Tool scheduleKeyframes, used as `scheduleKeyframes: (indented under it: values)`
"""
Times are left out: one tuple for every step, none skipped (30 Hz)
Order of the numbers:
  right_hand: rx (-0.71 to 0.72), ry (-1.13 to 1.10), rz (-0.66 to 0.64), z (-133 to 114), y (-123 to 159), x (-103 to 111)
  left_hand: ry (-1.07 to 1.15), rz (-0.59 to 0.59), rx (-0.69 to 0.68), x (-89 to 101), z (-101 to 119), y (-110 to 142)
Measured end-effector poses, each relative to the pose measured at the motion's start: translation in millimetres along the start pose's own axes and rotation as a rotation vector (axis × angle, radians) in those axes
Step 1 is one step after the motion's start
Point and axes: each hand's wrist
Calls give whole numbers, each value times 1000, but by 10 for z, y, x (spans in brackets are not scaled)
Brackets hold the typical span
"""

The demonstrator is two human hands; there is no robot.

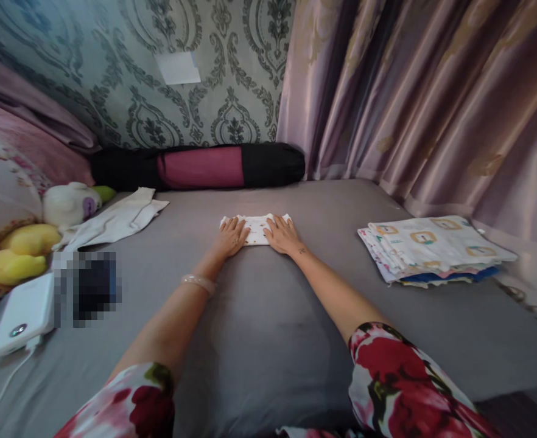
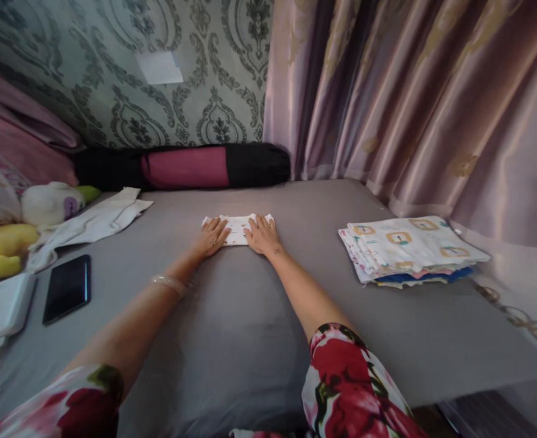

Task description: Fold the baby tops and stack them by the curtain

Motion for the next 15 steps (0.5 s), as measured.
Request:
scheduleKeyframes:
  values:
    - [-4,-5,-10,-7,-7,15,-2,-3,-2,11,2,-4]
    - [-10,-11,-23,-19,-16,32,-7,-2,-7,24,8,-8]
    - [-18,-20,-36,-36,-26,50,-18,4,-13,40,22,-12]
    - [-26,-30,-49,-60,-37,67,-33,15,-17,56,44,-16]
    - [-34,-39,-57,-88,-46,81,-52,31,-16,73,75,-18]
    - [-35,-48,-59,-121,-53,89,-68,47,-9,89,116,-20]
    - [-29,-56,-56,-156,-56,91,-77,59,0,102,163,-19]
    - [-19,-62,-52,-190,-56,85,-77,64,5,111,215,-16]
    - [-9,-66,-47,-222,-52,73,-69,58,9,116,266,-11]
    - [2,-66,-36,-248,-46,55,-56,47,15,115,315,-5]
    - [9,-64,-23,-269,-37,33,-42,38,22,110,357,3]
    - [14,-61,-7,-282,-27,11,-31,34,33,101,391,12]
    - [15,-57,6,-290,-18,-10,-25,36,47,89,415,20]
    - [15,-54,17,-293,-10,-29,-22,42,61,77,431,27]
    - [15,-52,23,-292,-4,-43,-21,52,70,65,439,33]
Point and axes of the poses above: each hand's wrist, its own y-axis away from the middle knuckle, its own x-axis out of the back of the hand, z = x × y, and after that the axes turned 9 degrees about -y, right-handed
